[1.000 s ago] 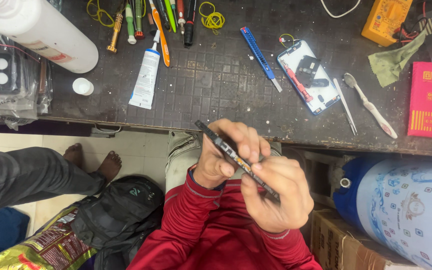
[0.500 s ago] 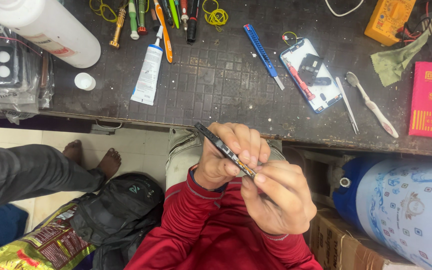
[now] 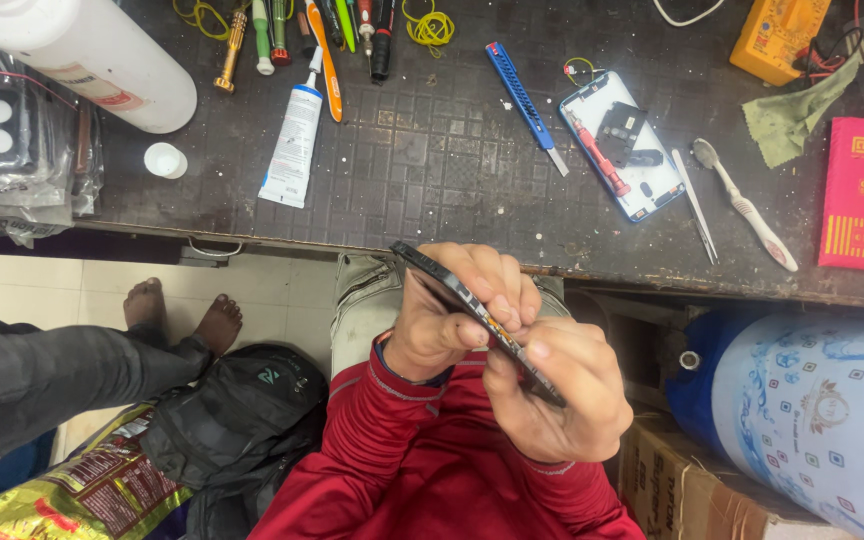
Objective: The person uses a screwdriver to remove screws from the back of a disassembled smartphone. They then reassemble the device by aligning the screen and connecting internal components. Finally, they plug a charging cable into the phone to test it.
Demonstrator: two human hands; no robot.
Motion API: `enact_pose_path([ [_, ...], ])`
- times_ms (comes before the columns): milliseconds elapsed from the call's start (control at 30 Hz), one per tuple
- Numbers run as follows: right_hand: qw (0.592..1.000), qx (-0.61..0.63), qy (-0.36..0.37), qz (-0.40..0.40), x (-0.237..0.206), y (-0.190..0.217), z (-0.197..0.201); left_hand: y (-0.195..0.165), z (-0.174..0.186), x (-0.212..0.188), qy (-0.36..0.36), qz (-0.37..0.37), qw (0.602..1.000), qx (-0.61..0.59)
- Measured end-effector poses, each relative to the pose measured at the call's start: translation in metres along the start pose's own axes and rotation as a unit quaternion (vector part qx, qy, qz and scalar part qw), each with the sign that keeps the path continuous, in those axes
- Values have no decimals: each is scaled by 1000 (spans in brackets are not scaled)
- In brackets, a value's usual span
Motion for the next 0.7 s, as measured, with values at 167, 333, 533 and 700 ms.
enact_pose_path([
  [167,999,3,-5,-40,-3,-4,0,-1,-3,1,-25,12,999,-30],
  [333,999,6,20,-26,0,1,-2,0,-1,3,-14,-17,999,-41],
  [533,1000,7,11,9,5,9,-7,1,3,3,20,-14,998,-60],
  [700,999,16,32,-31,7,14,-10,1,4,3,21,3,996,-88],
])
Point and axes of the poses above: each hand's wrist, its own x-axis towards the middle knuckle, its own z-axis out of the back of the hand, y = z × x, the point moved 6 cm from there along x, towards the middle knuckle, and after that the axes turned 13 degrees about -y, right-handed, at the moved point
